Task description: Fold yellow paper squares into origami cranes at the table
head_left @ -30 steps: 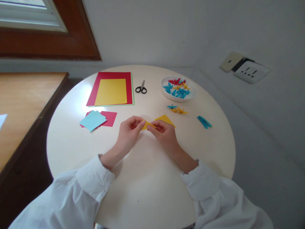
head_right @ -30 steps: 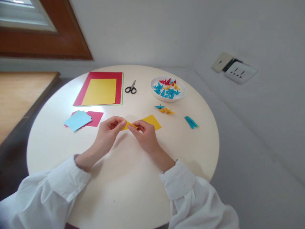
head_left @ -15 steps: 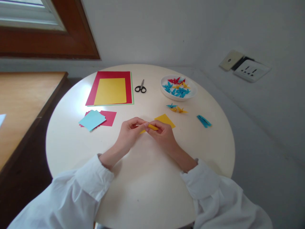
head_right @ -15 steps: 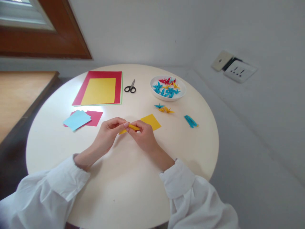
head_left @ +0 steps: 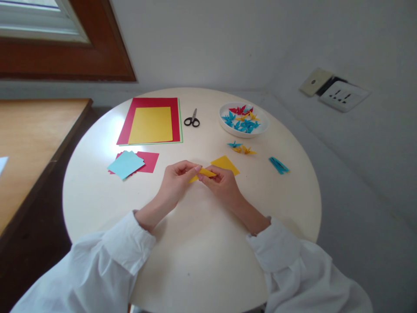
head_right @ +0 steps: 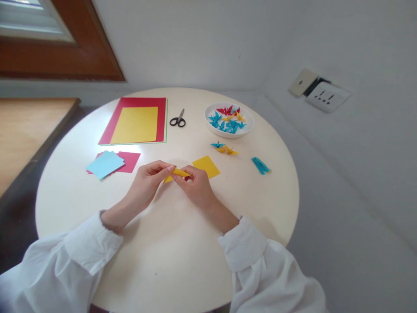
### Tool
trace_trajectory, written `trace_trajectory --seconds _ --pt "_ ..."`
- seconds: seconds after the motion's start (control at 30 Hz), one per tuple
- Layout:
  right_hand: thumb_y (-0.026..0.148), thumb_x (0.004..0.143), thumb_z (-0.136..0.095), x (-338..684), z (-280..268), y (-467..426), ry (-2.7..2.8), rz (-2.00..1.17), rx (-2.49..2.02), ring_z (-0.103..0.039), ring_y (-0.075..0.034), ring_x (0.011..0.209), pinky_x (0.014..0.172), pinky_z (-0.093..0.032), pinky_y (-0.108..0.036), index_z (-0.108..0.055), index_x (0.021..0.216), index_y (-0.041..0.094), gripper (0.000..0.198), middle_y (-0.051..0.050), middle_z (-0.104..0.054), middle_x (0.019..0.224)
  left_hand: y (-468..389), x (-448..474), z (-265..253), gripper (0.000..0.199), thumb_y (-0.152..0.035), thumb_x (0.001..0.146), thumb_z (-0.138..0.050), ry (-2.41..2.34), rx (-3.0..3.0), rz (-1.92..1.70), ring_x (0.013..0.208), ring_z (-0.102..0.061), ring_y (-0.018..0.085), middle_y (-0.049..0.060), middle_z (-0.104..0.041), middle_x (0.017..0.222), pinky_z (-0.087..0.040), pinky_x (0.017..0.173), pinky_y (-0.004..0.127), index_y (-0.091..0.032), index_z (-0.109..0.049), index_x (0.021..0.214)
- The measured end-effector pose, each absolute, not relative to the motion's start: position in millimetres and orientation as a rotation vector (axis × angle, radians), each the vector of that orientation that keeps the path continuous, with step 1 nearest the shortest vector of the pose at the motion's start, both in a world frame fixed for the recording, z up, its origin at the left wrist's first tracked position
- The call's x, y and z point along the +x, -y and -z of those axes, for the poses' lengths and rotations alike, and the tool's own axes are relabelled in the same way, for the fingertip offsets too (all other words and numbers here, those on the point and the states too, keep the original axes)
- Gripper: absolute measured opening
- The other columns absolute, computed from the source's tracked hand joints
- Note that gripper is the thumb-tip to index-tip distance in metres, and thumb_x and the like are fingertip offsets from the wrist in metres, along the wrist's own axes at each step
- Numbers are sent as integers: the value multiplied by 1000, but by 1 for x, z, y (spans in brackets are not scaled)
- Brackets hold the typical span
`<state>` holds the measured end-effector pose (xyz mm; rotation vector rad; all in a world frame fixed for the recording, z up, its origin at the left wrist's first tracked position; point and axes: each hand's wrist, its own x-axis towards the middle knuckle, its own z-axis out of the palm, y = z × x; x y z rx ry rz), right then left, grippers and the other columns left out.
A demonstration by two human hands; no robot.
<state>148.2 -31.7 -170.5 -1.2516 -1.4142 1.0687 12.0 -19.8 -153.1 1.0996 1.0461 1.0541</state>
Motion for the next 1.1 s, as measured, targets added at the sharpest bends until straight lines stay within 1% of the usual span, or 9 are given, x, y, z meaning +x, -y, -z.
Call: trace_trajectory --seconds 0.17,0.33,0.43,0.5,0.6,0.67,0.8,0.93,1.1 --pt "36 72 -61 151 169 30 1484 -941 -1311 -45 -11 57 55 -35 -25 -56 58 17 24 3 -51 56 17 11 156 19 -34 69 -67 -1076 1203 -1063 66 -58 14 3 -66 69 -43 63 25 -15 -67 68" --pt "34 71 -59 155 168 27 1414 -905 -1335 -45 -11 55 53 -34 -24 -55 55 17 24 3 -51 54 14 10 161 23 -38 71 -63 -1195 1387 -1049 65 -57 14 4 -66 70 -42 60 25 -15 -65 68" --pt "35 71 -60 155 171 25 1380 -900 -1335 -43 -10 54 51 -34 -24 -54 53 18 25 4 -49 52 14 9 162 18 -33 72 -60 -1233 1530 -1088 64 -56 14 2 -64 67 -44 60 25 -16 -63 66" --pt "36 70 -61 154 174 24 1344 -900 -1291 -47 -11 56 53 -36 -24 -57 56 18 23 3 -53 55 14 8 162 16 -30 73 -57 -1245 1642 -1117 62 -55 13 2 -62 66 -44 61 25 -17 -60 65" --pt "37 68 -63 152 177 21 1255 -940 -1202 -56 -14 66 63 -43 -27 -62 67 18 19 -1 -63 68 14 8 162 18 -31 76 -55 -1233 1756 -1104 63 -56 13 2 -61 66 -46 61 25 -17 -59 65" --pt "35 67 -64 152 178 20 1206 -968 -1185 -58 -15 69 65 -45 -28 -63 67 18 17 -2 -64 70 15 8 164 18 -30 76 -54 -1218 1793 -1092 63 -56 13 2 -61 66 -47 62 26 -17 -58 66" --pt "33 67 -64 153 176 20 1182 -980 -1167 -57 -14 66 65 -46 -28 -60 62 18 16 -1 -62 66 15 9 167 19 -33 76 -55 -1197 1761 -1046 66 -58 14 3 -62 69 -49 63 26 -16 -60 69" --pt "33 66 -64 153 175 20 1142 -978 -1163 -56 -13 64 64 -47 -28 -60 63 18 16 -1 -62 65 16 9 167 21 -37 75 -57 -1183 1747 -999 68 -59 15 4 -65 74 -50 63 27 -16 -63 73" --pt "32 67 -64 152 177 19 1178 -988 -1134 -57 -14 68 66 -47 -27 -62 67 18 14 -1 -62 69 16 8 165 16 -30 75 -57 -1153 1801 -1022 65 -56 14 4 -63 69 -46 60 24 -17 -63 67"
